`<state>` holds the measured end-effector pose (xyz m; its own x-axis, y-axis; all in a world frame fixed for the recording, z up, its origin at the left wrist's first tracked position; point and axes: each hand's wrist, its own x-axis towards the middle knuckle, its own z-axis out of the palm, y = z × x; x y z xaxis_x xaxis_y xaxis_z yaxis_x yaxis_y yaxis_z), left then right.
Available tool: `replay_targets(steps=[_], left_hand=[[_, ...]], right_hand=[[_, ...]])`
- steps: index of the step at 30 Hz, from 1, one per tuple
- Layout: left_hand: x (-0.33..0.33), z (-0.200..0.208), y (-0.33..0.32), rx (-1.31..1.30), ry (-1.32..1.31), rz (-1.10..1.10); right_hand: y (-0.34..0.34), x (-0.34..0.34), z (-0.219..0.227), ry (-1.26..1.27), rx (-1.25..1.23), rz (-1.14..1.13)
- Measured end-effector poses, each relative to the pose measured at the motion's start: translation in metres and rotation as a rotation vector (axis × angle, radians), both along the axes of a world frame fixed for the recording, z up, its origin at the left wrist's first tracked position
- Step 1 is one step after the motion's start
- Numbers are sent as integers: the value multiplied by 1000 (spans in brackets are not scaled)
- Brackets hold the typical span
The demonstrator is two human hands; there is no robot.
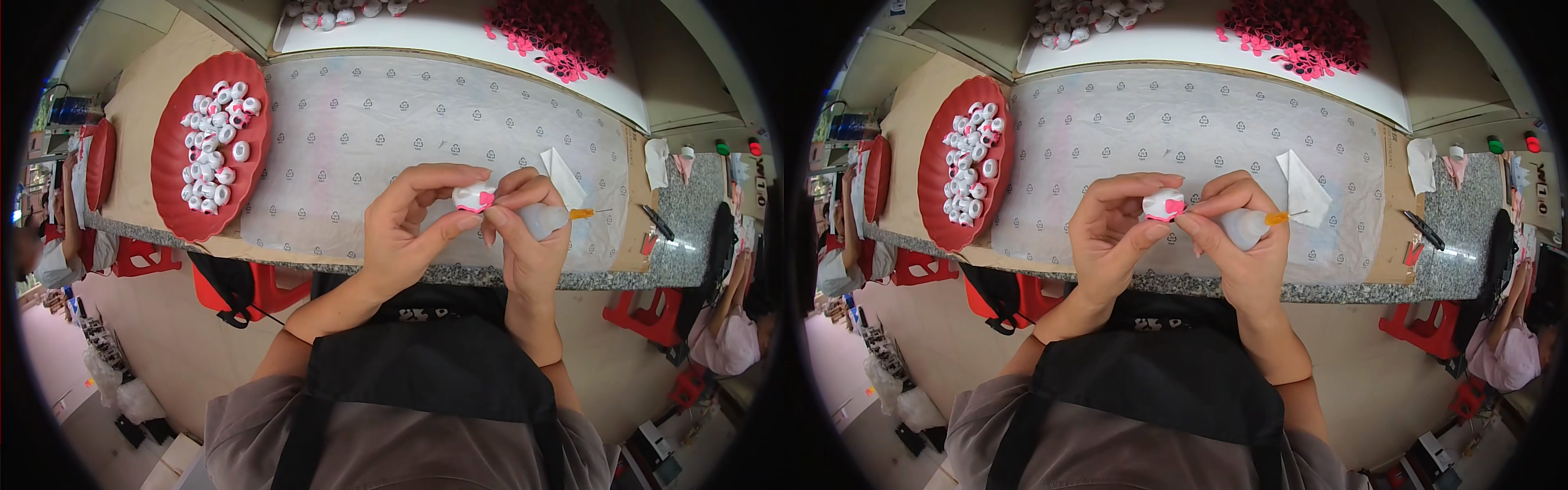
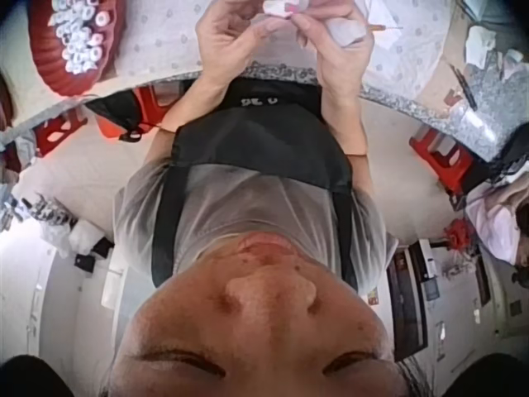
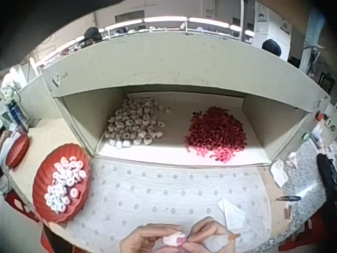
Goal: Gluing small pink bows onto white plastic character heads at a factory workbench.
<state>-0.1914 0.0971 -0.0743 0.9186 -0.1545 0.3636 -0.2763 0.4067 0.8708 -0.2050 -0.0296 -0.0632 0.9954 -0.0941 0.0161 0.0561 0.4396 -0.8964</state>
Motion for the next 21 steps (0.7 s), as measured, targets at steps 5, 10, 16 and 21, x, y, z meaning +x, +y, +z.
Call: replay_targets(steps=[5,10,16,21], left_hand=[[1,4,6,-187,199,-205],[1,0,4,-245,168,-231],[0,0,5,-276,269,-302],[3,0,6,-273,214,-322]], right_hand=[[-6,1,9,-84,-89,63],[-9,1,10,-81,-195,247],[-10,-2,9,17,7,218],[-10,-3,8,25,88,257]])
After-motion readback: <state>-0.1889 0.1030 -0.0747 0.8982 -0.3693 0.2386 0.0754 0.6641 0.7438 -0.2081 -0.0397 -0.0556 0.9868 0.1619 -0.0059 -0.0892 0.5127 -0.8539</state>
